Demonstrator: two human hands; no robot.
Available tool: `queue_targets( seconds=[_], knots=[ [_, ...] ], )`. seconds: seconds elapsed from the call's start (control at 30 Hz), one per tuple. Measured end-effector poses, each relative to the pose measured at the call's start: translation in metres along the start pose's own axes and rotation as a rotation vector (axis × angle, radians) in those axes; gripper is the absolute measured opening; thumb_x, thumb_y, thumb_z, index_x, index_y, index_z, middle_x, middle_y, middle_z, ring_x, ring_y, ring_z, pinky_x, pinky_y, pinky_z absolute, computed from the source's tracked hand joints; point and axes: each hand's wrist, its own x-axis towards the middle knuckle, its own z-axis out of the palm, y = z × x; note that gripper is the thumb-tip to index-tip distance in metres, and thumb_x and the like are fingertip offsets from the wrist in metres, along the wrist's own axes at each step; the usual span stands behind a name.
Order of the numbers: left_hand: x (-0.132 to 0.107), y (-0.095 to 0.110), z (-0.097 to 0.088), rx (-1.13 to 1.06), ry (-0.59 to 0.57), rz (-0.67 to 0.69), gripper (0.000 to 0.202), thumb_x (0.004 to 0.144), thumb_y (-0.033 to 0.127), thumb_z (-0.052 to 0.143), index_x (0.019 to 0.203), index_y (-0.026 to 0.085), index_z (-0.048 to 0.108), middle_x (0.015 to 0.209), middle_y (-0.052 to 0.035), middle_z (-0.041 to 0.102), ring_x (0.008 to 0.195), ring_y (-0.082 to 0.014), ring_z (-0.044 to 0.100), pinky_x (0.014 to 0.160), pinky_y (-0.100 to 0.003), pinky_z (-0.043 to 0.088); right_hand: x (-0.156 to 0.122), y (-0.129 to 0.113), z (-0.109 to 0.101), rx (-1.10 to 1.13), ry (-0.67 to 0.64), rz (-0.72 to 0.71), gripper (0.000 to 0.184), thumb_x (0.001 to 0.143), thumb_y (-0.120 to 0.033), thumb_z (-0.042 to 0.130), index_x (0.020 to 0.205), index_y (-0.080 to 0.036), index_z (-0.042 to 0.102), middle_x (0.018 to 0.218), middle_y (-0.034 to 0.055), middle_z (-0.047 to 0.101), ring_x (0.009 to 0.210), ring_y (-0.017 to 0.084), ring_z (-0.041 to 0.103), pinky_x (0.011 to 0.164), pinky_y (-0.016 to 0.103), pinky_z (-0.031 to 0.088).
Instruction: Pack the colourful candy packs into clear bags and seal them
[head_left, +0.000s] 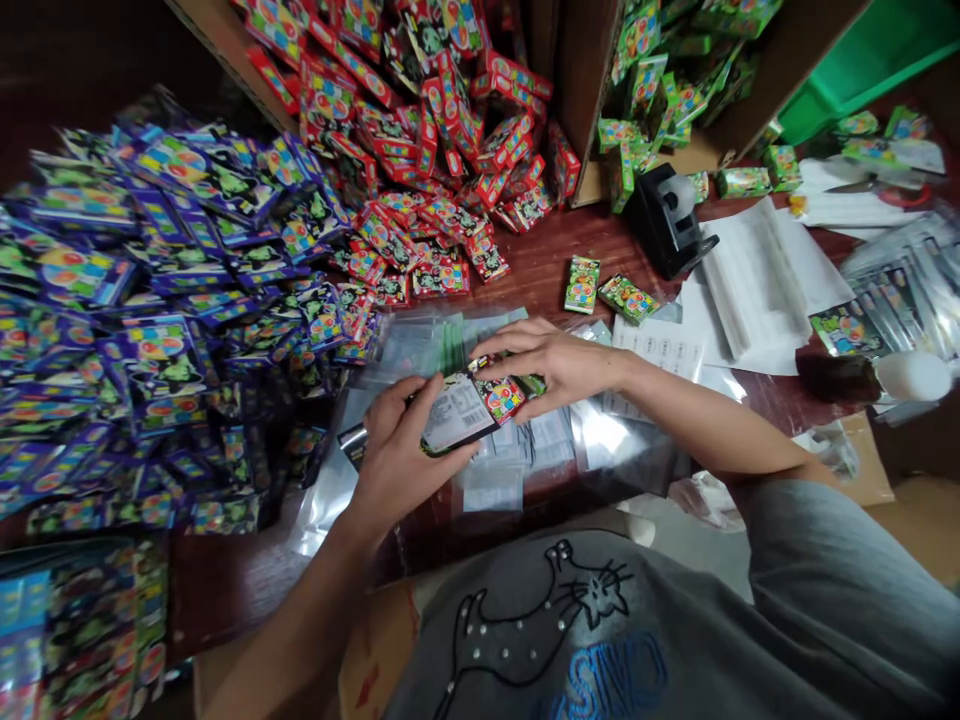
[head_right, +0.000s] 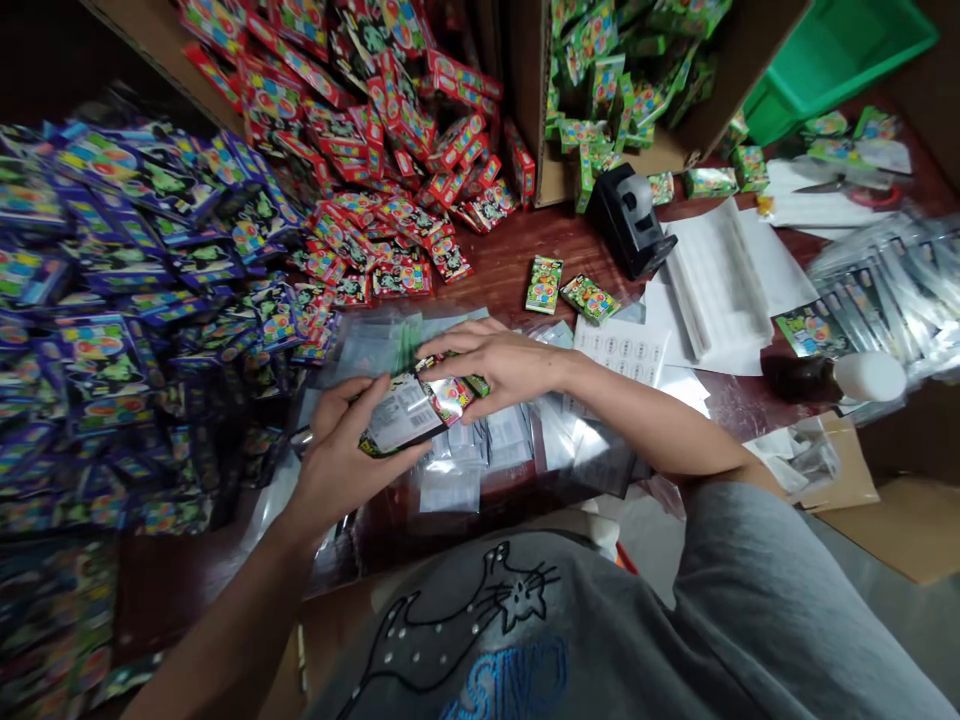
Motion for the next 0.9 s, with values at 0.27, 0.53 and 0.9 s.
queue_targets(
  seconds=[0.27, 0.53, 0.9],
  knots=[
    [0.005, 0.007, -0.008, -0.018, 0.040, -0.102, 0.086, 0.086, 0.048, 0.089, 0.162, 0.032, 0.053, 0.150, -0.0150, 0.060, 0.141, -0.0386, 0.060, 0.125, -0.058, 0.048, -0.001, -0.001, -0.016, -0.048, 0.191, 0.088, 0.078, 0.096, -0.066, 0.078, 0.160, -0.027, 0.058, 0.160, 0.0150, 0.059, 0.144, 0.035, 0.054, 0.119, 0.054, 0.039],
    [0.005, 0.021, 0.000, 0.011, 0.051, -0.079, 0.087, 0.085, 0.051, 0.088, 0.161, 0.030, 0.054, 0.148, -0.0163, 0.060, 0.140, -0.0403, 0.060, 0.123, -0.059, 0.046, -0.009, -0.018, 0.009, -0.030, 0.058, 0.068, 0.082, 0.101, -0.061, 0.073, 0.170, -0.027, 0.044, 0.167, 0.0158, 0.056, 0.148, 0.034, 0.053, 0.119, 0.052, 0.040],
    [0.001, 0.007, 0.008, 0.192, -0.094, -0.159, 0.086, 0.082, 0.052, 0.088, 0.159, 0.028, 0.056, 0.150, -0.0197, 0.064, 0.138, -0.0490, 0.059, 0.115, -0.064, 0.046, -0.051, 0.007, 0.005, -0.098, -0.040, 0.261, 0.126, 0.085, -0.058, 0.089, 0.180, -0.023, 0.015, 0.185, 0.0245, 0.022, 0.172, 0.046, 0.016, 0.134, 0.078, 0.004]
  ],
)
